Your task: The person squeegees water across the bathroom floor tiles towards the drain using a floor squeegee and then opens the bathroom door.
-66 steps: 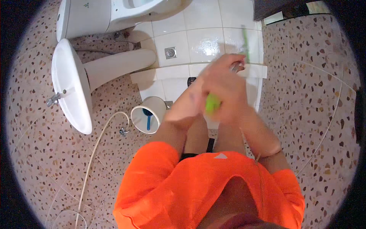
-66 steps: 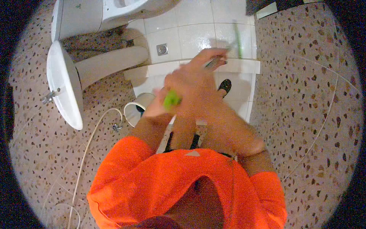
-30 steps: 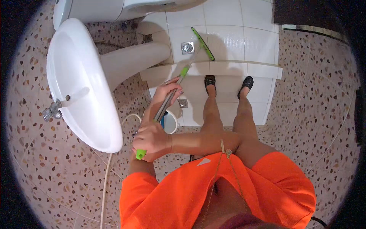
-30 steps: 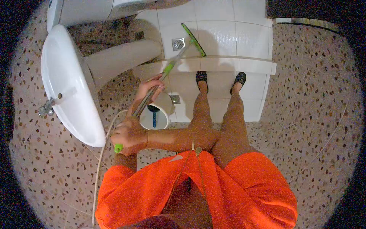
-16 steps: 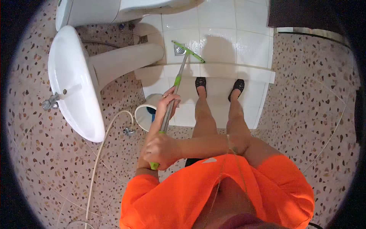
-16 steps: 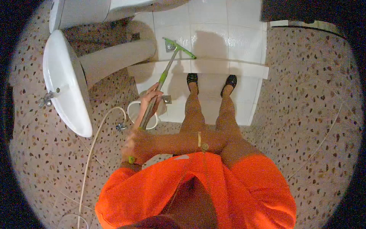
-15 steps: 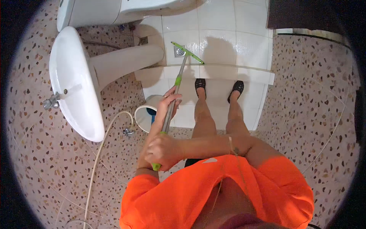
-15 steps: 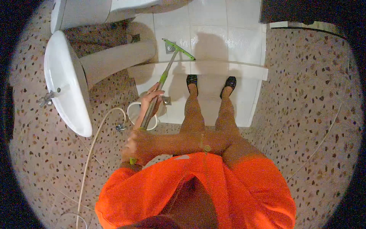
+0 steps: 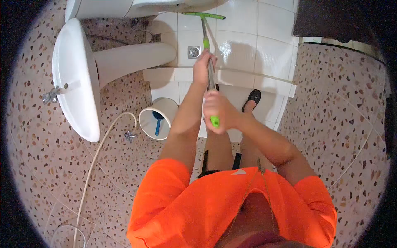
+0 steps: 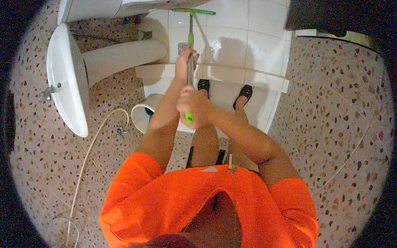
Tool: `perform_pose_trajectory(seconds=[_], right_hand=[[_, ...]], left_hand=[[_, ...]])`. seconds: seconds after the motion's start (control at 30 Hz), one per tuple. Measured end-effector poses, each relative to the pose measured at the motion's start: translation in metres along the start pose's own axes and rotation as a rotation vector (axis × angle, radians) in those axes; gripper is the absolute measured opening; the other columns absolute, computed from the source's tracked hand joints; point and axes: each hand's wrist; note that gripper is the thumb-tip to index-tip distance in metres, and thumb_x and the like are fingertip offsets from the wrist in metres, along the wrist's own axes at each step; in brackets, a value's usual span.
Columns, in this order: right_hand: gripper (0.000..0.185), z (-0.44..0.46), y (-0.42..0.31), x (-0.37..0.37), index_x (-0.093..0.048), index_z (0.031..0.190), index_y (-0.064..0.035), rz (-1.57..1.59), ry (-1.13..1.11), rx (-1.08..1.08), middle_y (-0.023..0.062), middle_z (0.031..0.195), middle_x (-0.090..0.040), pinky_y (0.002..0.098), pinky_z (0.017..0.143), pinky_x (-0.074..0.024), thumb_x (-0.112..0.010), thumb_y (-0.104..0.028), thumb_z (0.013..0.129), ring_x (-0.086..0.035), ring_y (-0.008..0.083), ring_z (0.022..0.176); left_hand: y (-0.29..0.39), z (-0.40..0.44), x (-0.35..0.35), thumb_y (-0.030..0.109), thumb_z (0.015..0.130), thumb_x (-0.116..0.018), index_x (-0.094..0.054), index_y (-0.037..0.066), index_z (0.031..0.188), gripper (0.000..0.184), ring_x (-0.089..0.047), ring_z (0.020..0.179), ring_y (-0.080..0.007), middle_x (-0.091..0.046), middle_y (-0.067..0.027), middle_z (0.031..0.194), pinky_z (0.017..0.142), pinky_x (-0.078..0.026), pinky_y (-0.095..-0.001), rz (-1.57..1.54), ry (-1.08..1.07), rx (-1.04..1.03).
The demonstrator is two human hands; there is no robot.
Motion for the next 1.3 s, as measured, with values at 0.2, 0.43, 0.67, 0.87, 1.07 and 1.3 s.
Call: perform_pose_trajectory(seconds=[0.2, 0.43, 0.67, 0.87, 1.07, 1.3], right_hand=[[0.021, -0.045, -0.040, -0.013, -0.040, 0.058, -0.0101, 0.178, -0.078, -0.008, 0.0044, 0.059, -0.038, 0.0390, 0.071, -0.0376, -0.060, -0.003, 0.058, -0.043, 0.0251, 0.056], [0.028, -0.064, -0.063, -0.008, -0.050, 0.069, -0.0091, 0.186, -0.125, -0.039, 0.0030, 0.067, -0.051, 0.0390, 0.077, -0.0400, -0.065, -0.025, 0.052, -0.053, 0.0215, 0.067], [0.019, -0.063, -0.085, 0.004, -0.042, 0.058, -0.0115, 0.336, -0.126, -0.050, 0.0017, 0.057, -0.039, 0.0361, 0.065, -0.0360, -0.059, -0.002, 0.056, -0.041, 0.0222, 0.054], [0.018, -0.075, -0.091, 0.003, -0.046, 0.063, -0.0138, 0.238, -0.171, -0.057, 0.0007, 0.063, -0.044, 0.0385, 0.072, -0.0366, -0.062, -0.010, 0.054, -0.046, 0.0206, 0.062], [0.025, 0.018, -0.078, 0.032, -0.044, 0.064, -0.0113, 0.018, -0.056, -0.014, 0.0038, 0.077, -0.052, 0.0435, 0.081, -0.0392, -0.069, -0.010, 0.063, -0.055, 0.0227, 0.079], [0.024, 0.089, 0.066, -0.010, -0.043, 0.065, -0.0080, -0.069, 0.021, -0.070, 0.0073, 0.074, -0.052, 0.0456, 0.087, -0.0394, -0.066, -0.009, 0.063, -0.053, 0.0295, 0.077]], left_hand=[[-0.038, -0.071, 0.009, 0.014, 0.081, -0.053, -0.057, 0.003, 0.104, 0.025, -0.058, 0.082, -0.0178, -0.058, -0.0109, 0.099, 0.072, -0.047, -0.0275, 0.427, 0.054, -0.246], [-0.038, -0.103, 0.009, 0.014, 0.078, -0.058, -0.058, 0.012, 0.086, 0.009, -0.060, 0.090, -0.0306, -0.052, -0.0140, 0.116, 0.072, -0.050, -0.0391, 1.130, 0.048, -0.523], [-0.049, -0.124, 0.006, 0.013, 0.077, -0.057, -0.057, 0.011, 0.084, 0.007, -0.059, 0.093, -0.0319, -0.051, -0.0146, 0.114, 0.074, -0.049, -0.0393, 1.068, 0.029, -0.358], [-0.058, -0.127, 0.021, 0.011, 0.079, -0.054, -0.058, 0.008, 0.086, 0.009, -0.059, 0.087, -0.0265, -0.051, -0.0125, 0.112, 0.076, -0.048, -0.0349, 1.038, -0.148, -0.373], [0.023, -0.075, 0.019, 0.009, 0.077, -0.049, -0.057, 0.007, 0.079, 0.008, -0.060, 0.093, -0.0306, -0.060, -0.0168, 0.104, 0.079, -0.046, -0.0374, 0.896, -0.052, -0.381], [0.053, 0.121, 0.107, 0.018, 0.082, -0.047, -0.061, 0.007, 0.082, 0.017, -0.060, 0.085, -0.0300, -0.061, -0.0167, 0.088, 0.074, -0.046, -0.0358, 0.867, -0.016, -0.612]])
Point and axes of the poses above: each hand's wrist, its own z-axis towards the middle knuckle, its own x-axis out of the back of the hand, y = z × x
